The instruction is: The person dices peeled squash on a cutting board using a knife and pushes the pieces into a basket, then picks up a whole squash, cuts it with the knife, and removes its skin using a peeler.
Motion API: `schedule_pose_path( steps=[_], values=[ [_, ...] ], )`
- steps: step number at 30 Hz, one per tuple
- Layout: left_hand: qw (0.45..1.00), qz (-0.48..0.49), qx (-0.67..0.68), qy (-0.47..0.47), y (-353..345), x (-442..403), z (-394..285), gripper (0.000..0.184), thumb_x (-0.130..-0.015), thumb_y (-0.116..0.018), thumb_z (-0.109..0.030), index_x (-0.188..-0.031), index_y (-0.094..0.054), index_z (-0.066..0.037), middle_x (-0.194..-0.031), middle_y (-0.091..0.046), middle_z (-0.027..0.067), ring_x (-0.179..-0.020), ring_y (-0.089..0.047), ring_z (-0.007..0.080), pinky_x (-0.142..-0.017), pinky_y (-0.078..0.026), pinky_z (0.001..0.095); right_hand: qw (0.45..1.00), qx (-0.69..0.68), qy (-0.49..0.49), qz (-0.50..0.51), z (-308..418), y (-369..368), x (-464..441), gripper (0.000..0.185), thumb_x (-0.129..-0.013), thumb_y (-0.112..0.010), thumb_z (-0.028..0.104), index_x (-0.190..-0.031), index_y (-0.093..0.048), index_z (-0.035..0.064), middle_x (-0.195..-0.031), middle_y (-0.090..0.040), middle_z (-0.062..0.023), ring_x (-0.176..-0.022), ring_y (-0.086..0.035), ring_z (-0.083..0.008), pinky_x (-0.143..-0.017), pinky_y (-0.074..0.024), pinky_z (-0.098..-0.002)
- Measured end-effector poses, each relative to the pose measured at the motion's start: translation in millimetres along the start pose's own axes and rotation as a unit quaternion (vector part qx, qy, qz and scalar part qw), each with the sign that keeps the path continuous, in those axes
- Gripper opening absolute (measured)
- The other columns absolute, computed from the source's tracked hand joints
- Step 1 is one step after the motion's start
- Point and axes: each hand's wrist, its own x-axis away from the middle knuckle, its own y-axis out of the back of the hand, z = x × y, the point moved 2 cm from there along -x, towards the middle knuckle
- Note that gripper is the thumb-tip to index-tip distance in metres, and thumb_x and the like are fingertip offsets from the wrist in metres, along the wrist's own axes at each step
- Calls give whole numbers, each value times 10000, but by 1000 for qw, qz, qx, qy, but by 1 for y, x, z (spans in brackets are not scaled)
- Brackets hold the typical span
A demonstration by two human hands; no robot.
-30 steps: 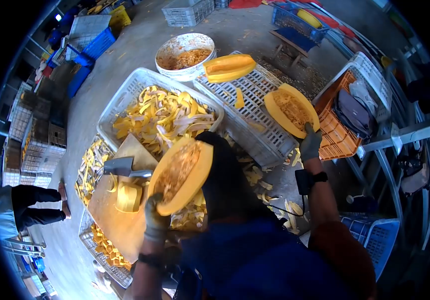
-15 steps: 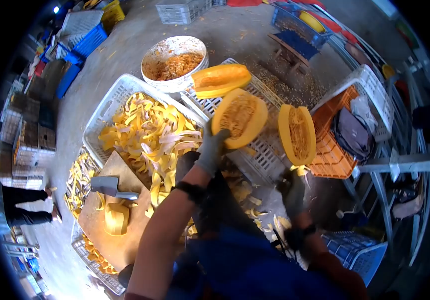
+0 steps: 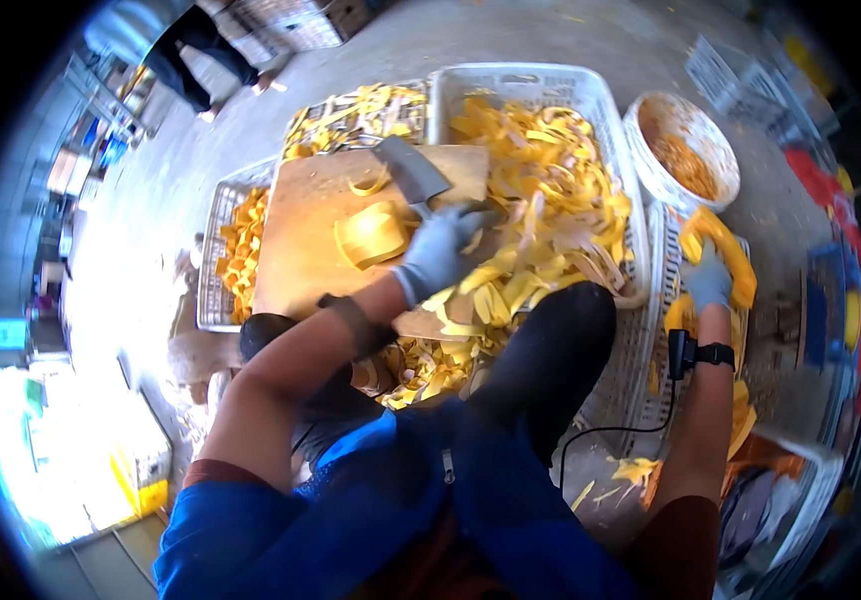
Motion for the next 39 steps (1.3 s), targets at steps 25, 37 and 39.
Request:
schedule_pose_path(
  steps=[25,37,39],
  values=[
    [836,-198,36,511,87,182,129,846,-534,-798,-485,-1152,-503,13,-922,-651,222,-870,-637,373,-750,-519,428,758,-357,525,150,441,72,15,516,-820,-695,87,-1259,-456,-42,-1190,-555,-164,-1075,-550,-261,-972,-415,-331],
    [824,-175,54,535,93,183,116,1028,-560,-765,-420,-1353,-350,85,-1100,-589,233,-992,-605,331,-778,-514,413,688,-11,725,-1,595,-49,57,611,-729,-722,123,-1281,-474,42,-1242,-538,-207,-1142,-519,-365,-971,-424,-403],
    [827,-195,68,522,91,185,116,959,-574,-748,-373,-1337,-380,77,-1047,-607,226,-946,-620,342,-770,-520,415,760,-72,645,-48,576,-31,77,600,-776,-697,140,-1306,-441,21,-1282,-502,-223,-1179,-489,-362,-1002,-399,-418]
  ],
)
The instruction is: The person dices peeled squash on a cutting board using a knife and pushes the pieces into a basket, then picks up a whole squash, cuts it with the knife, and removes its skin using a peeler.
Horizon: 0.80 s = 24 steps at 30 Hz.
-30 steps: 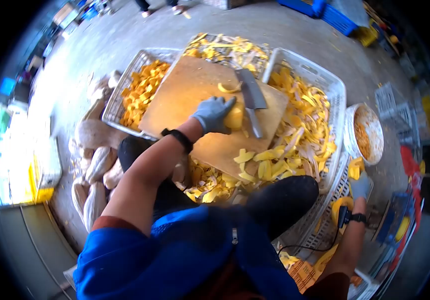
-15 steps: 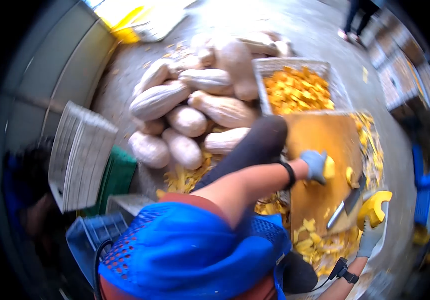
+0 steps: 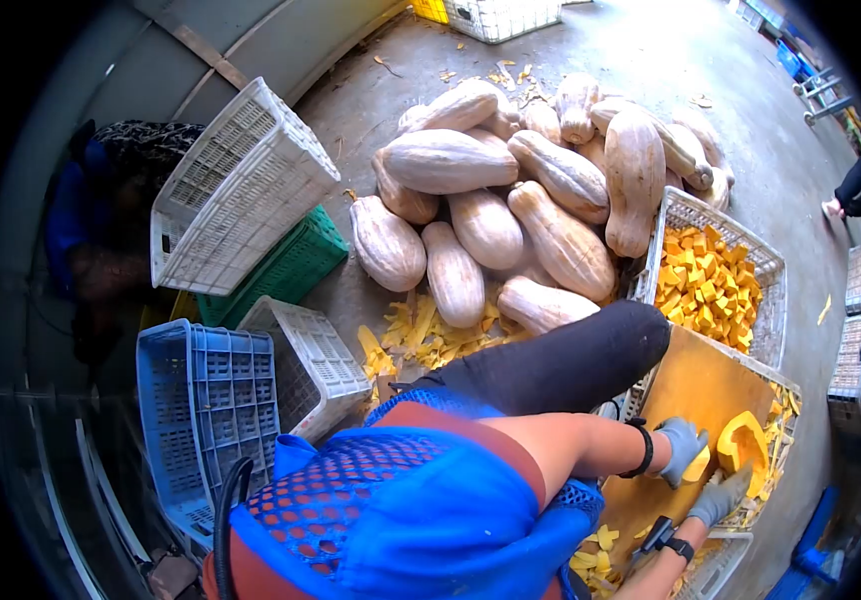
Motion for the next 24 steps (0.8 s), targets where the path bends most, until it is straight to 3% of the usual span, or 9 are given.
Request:
schedule_pose_path(
  steps=[2,4,6,8,11,12,14,21,24],
  values=[
    [999,-27,23,1,-7,-6,5,874,-586,-741,-373,-1284,-445,62,-1010,-624,221,-916,-628,349,-772,-519,418,982,-2,-153,-110,-5,-8,27,589,-817,-673,153,-1320,-412,-8,-1311,-474,-226,-1200,-470,-349,-1021,-381,-425],
    [999,-36,26,-32,-7,-7,5,757,-605,-730,-378,-1200,-521,42,-965,-643,215,-881,-638,356,-765,-521,425,991,-112,-34,-61,-34,-40,57,553,-869,-627,194,-1321,-400,-30,-1329,-454,-213,-1202,-466,-314,-1028,-374,-416],
    [996,-54,-31,-66,1,3,-3,610,-646,-708,-410,-1068,-597,17,-922,-662,214,-844,-655,349,-722,-530,434,949,67,-46,306,-56,-76,110,406,-894,-529,178,-1256,-492,-1,-1169,-576,-183,-1045,-548,-318,-924,-433,-428],
    [997,-26,-51,-47,-21,-12,6,742,-652,-707,-521,-1131,-554,24,-884,-673,206,-815,-664,345,-698,-537,435,998,-52,25,-31,-26,-43,162,266,-839,-517,126,-1076,-594,35,-992,-627,-176,-896,-589,-305,-798,-462,-406],
    [998,51,-39,14,0,-15,15,851,-642,-708,-617,-1220,-489,-33,-1007,-662,210,-928,-650,361,-788,-528,420,971,-4,-59,232,57,15,186,352,-778,-528,140,-1091,-578,-14,-1037,-600,-216,-979,-567,-352,-852,-452,-427],
    [997,28,-73,-15,-1,-27,23,879,-657,-702,-611,-1236,-430,-9,-1022,-644,237,-966,-633,381,-824,-512,430,997,14,20,78,66,0,211,435,-782,-543,169,-1181,-548,-4,-1193,-546,-217,-1164,-491,-335,-938,-427,-422],
    [996,62,-61,-18,0,-28,11,883,-658,-698,-620,-1229,-425,-4,-1043,-638,249,-984,-624,390,-837,-497,429,978,-15,-28,208,79,28,245,480,-811,-556,206,-1271,-519,74,-1343,-468,-151,-1303,-372,-313,-1012,-379,-447],
    [998,37,-43,-13,0,-27,25,868,-643,-707,-628,-1209,-471,-13,-1045,-656,200,-958,-648,338,-803,-519,405,808,-17,-202,554,5,93,287,306,-840,-549,328,-1031,-687,134,-1133,-622,-170,-1022,-586,-353,-887,-465,-428],
    [993,-1,-88,75,5,-1,27,762,-640,-712,-603,-1109,-594,-14,-983,-680,171,-864,-670,306,-719,-542,413,926,-275,-168,196,-32,35,265,350,-920,-500,261,-1113,-635,2,-1068,-645,-214,-952,-630,-326,-836,-492,-367]
  ],
)
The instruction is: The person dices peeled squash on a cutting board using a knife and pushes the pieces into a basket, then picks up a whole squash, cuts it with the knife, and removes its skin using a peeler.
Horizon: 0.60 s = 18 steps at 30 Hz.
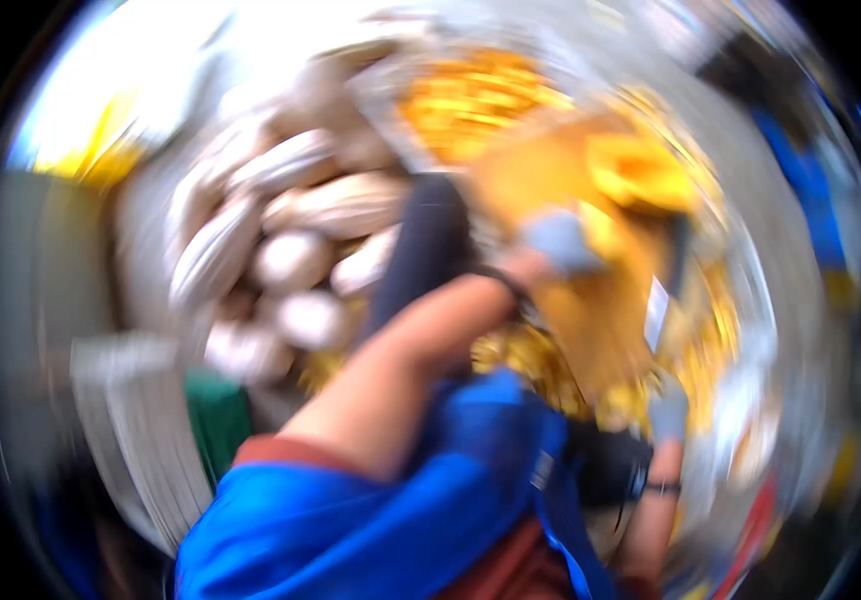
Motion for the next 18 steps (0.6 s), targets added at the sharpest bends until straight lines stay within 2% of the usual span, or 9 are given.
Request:
schedule_pose_path(
  steps=[2,3,5,7,9,10,13,16,18],
  values=[
    [995,-34,66,-59,-16,25,-24,714,-627,-724,-522,-1093,-584,1,-937,-671,196,-875,-657,329,-755,-531,423,994,-40,-88,-44,7,10,-21,409,-910,-543,221,-1241,-538,-20,-1184,-601,-209,-1068,-584,-311,-897,-463,-359],
    [993,-53,72,-79,-18,27,-21,737,-602,-738,-497,-1110,-561,5,-970,-658,205,-934,-635,336,-781,-518,422,997,26,7,-67,30,8,-27,451,-914,-536,231,-1280,-494,-29,-1260,-542,-237,-1099,-561,-361,-920,-454,-383],
    [994,-75,32,-72,-23,33,-35,933,-574,-763,-455,-1291,-434,44,-1076,-622,201,-991,-612,315,-779,-511,414,987,97,51,-121,-2,-12,-64,493,-914,-523,261,-1309,-461,-28,-1281,-512,-263,-1124,-538,-398,-942,-443,-401],
    [996,-20,85,-36,-14,9,-28,1029,-577,-762,-452,-1366,-346,59,-1118,-597,214,-1006,-604,310,-784,-511,423,957,250,-23,-143,17,-13,-103,548,-905,-524,307,-1325,-432,-33,-1279,-500,-281,-1137,-523,-412,-950,-441,-416],
    [997,-20,67,-43,-20,31,-16,1034,-580,-758,-461,-1371,-343,59,-1125,-589,217,-1018,-598,309,-779,-514,429,965,196,-86,-154,47,-19,-85,537,-898,-527,329,-1278,-469,-46,-1251,-515,-287,-1127,-527,-416,-939,-441,-430],
    [998,-28,54,-29,-5,19,-33,1015,-586,-756,-472,-1356,-362,57,-1113,-595,206,-1010,-603,303,-774,-519,422,969,164,-115,-144,52,6,-106,534,-895,-528,340,-1255,-488,-53,-1237,-522,-291,-1122,-529,-418,-933,-442,-437],
    [998,-7,63,-25,-23,9,-35,1080,-569,-777,-529,-1371,-339,47,-1174,-579,182,-1057,-588,299,-791,-514,453,953,252,-19,-169,8,12,-121,496,-900,-511,338,-1177,-533,-73,-1131,-583,-294,-1014,-580,-439,-855,-472,-455],
    [997,-23,68,-19,-16,10,-34,1070,-556,-787,-520,-1359,-356,40,-1151,-589,182,-1035,-596,300,-786,-516,446,959,-28,-193,-207,-24,22,-135,364,-890,-539,288,-1042,-515,-42,-871,-597,-156,-690,-593,-274,-621,-500,-382],
    [998,-10,63,-15,-9,18,-31,1038,-573,-774,-503,-1353,-366,46,-1133,-592,187,-1016,-601,305,-779,-517,424,941,-219,-147,-211,-4,19,-106,324,-897,-527,293,-953,-520,-25,-801,-548,-106,-638,-546,-208,-577,-478,-329]
  ],
)
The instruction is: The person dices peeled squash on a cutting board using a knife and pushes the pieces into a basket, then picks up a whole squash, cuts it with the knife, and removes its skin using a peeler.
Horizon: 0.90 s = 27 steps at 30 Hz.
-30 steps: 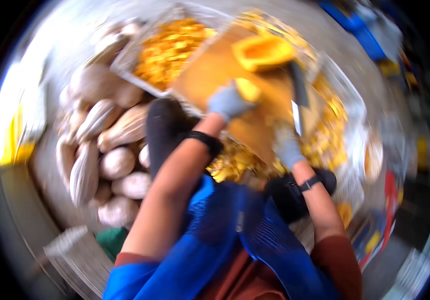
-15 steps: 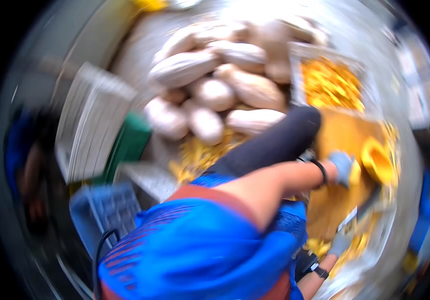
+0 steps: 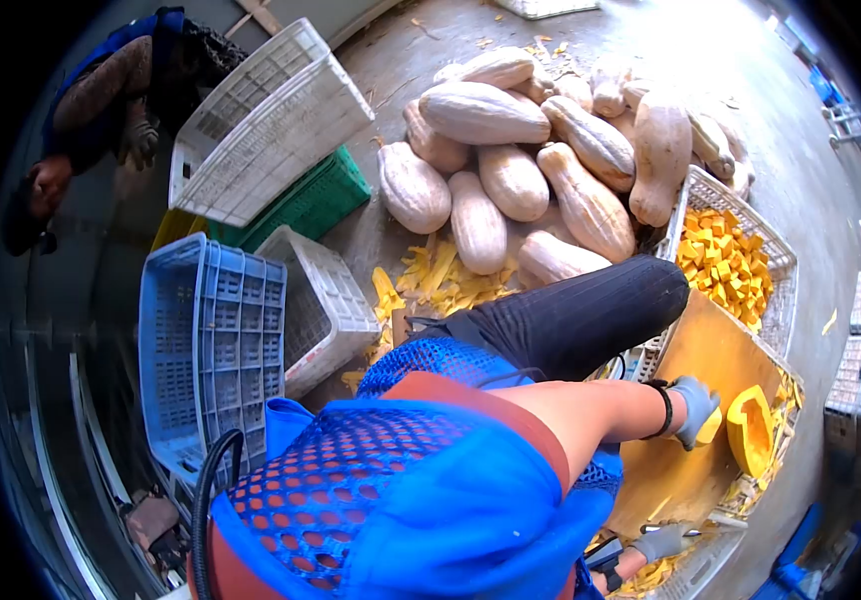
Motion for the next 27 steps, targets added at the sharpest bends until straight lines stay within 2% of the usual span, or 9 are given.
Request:
schedule_pose_path(
  steps=[2,5,8,10,13,15,21,22,27],
  values=[
    [1000,4,-6,5,-2,1,0,1036,-574,-774,-504,-1354,-368,45,-1135,-588,188,-1006,-603,302,-775,-517,411,991,-118,39,37,77,0,82,304,-918,-483,292,-859,-525,-3,-709,-487,-51,-585,-482,-131,-531,-438,-279],
    [1000,-23,-19,5,-5,-2,-6,1035,-573,-784,-488,-1358,-363,38,-1133,-587,185,-1009,-600,298,-770,-517,418,949,-253,-91,163,65,-12,117,298,-916,-463,282,-873,-527,-6,-700,-480,-43,-576,-480,-111,-524,-433,-270],
    [999,-26,-45,0,-3,-1,-13,1034,-582,-773,-501,-1350,-353,51,-1143,-588,178,-1047,-588,289,-752,-527,435,969,-201,-75,123,54,-11,138,304,-907,-478,276,-882,-531,-22,-714,-497,-45,-611,-507,-121,-537,-441,-262],
    [999,3,-32,8,3,6,-17,1056,-590,-766,-508,-1366,-327,58,-1167,-579,178,-1063,-578,287,-771,-523,432,993,-70,53,77,19,9,130,328,-903,-488,279,-917,-543,-44,-760,-537,-67,-652,-531,-138,-555,-456,-278],
    [999,15,-30,15,9,9,-19,1107,-563,-802,-474,-1398,-289,41,-1206,-567,184,-1081,-572,298,-806,-517,428,984,-149,-94,-26,-36,21,117,390,-911,-493,279,-1025,-553,-89,-908,-595,-143,-755,-567,-223,-630,-484,-337],
    [999,28,-38,12,7,-1,-13,1128,-538,-827,-454,-1405,-287,26,-1215,-566,190,-1085,-574,301,-807,-518,422,989,-126,-69,-32,-31,16,127,401,-931,-460,282,-1038,-548,-94,-953,-594,-173,-800,-572,-258,-679,-483,-359],
    [974,71,207,60,2,1,4,1003,-524,-830,-446,-1310,-384,-12,-1118,-608,239,-1022,-608,353,-844,-494,408,981,114,102,-119,-49,51,135,502,-958,-424,324,-1161,-508,-127,-1159,-555,-271,-1032,-533,-319,-931,-411,-391],
    [975,72,204,55,-10,2,2,1009,-526,-825,-456,-1314,-379,-9,-1118,-609,237,-1024,-607,353,-848,-491,406,979,-137,-16,-147,-20,45,147,501,-938,-507,282,-1193,-493,-149,-1221,-535,-290,-1083,-540,-352,-944,-417,-390],
    [979,91,180,33,-30,27,-15,1000,-554,-793,-483,-1322,-367,-5,-1125,-608,233,-1033,-604,352,-856,-485,393,970,-174,18,-166,-20,44,148,490,-930,-529,256,-1206,-488,-146,-1224,-549,-257,-1062,-553,-314,-924,-429,-375]
  ],
)
